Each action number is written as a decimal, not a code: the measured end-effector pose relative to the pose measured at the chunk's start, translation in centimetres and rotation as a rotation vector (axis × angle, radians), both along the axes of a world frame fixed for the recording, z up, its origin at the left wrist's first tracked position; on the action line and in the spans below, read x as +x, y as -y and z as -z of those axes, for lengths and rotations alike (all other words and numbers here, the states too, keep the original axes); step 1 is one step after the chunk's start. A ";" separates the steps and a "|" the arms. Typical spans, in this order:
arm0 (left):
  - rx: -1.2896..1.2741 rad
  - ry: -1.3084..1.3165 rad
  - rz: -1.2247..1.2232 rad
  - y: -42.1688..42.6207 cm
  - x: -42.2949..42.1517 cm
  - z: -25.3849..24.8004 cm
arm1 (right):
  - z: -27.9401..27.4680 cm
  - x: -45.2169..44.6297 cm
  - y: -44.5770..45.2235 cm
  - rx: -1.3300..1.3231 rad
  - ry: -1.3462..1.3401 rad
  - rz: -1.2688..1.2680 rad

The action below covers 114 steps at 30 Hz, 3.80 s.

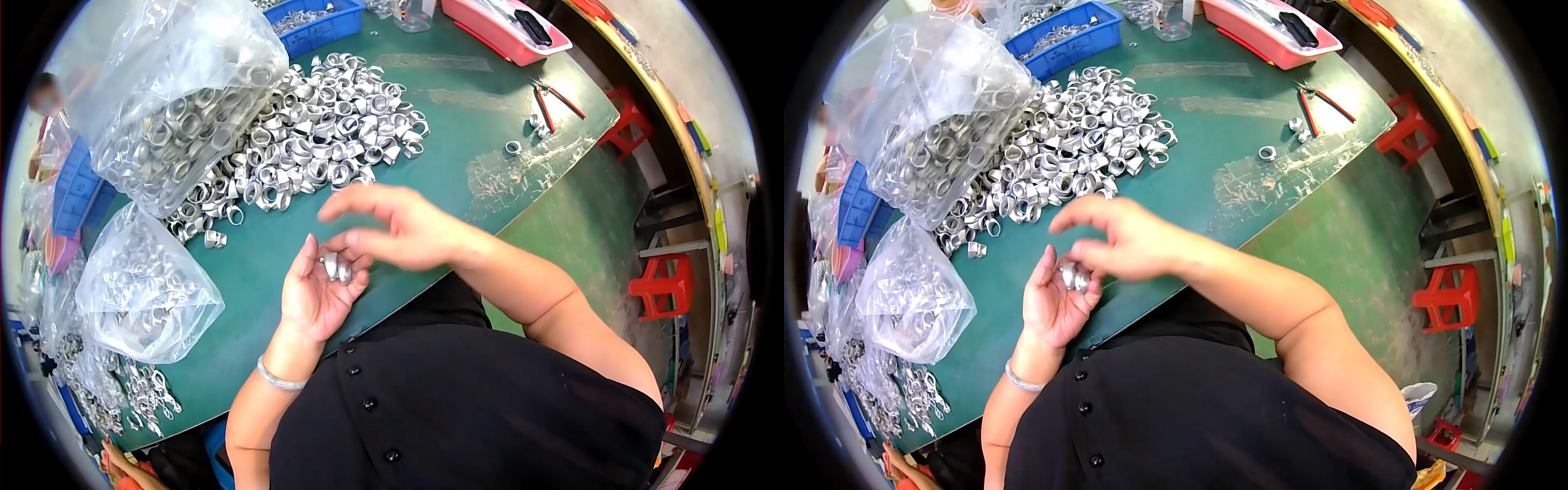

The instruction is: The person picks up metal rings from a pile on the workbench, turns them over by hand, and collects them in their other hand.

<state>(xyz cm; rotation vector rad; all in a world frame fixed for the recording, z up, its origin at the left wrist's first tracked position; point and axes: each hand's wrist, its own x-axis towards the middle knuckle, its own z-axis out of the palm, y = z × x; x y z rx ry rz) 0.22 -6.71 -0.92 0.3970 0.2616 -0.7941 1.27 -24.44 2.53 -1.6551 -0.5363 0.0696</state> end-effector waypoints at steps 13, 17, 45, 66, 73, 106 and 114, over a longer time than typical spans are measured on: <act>0.141 0.061 0.022 -0.6 -0.2 0.4 | 2.3 4.8 6.9 -0.797 0.450 0.467; 0.144 0.076 0.030 -0.6 -0.4 0.5 | 1.5 4.2 7.8 0.436 -0.381 0.121; 0.152 0.127 0.058 -0.8 -0.4 0.7 | 1.1 3.6 5.7 0.580 -0.662 0.021; -0.057 -0.014 0.051 -0.4 -0.7 0.6 | 2.0 4.6 5.2 -0.769 0.575 0.591; 0.039 0.003 0.008 -0.2 -1.1 0.3 | 1.9 5.4 6.8 -0.961 0.580 0.542; -0.003 0.049 0.044 -0.4 -1.2 0.6 | 3.8 4.3 9.3 -0.748 0.200 0.575; 0.002 0.057 0.051 -0.5 -1.2 0.7 | 1.8 3.0 10.1 0.389 -0.513 0.187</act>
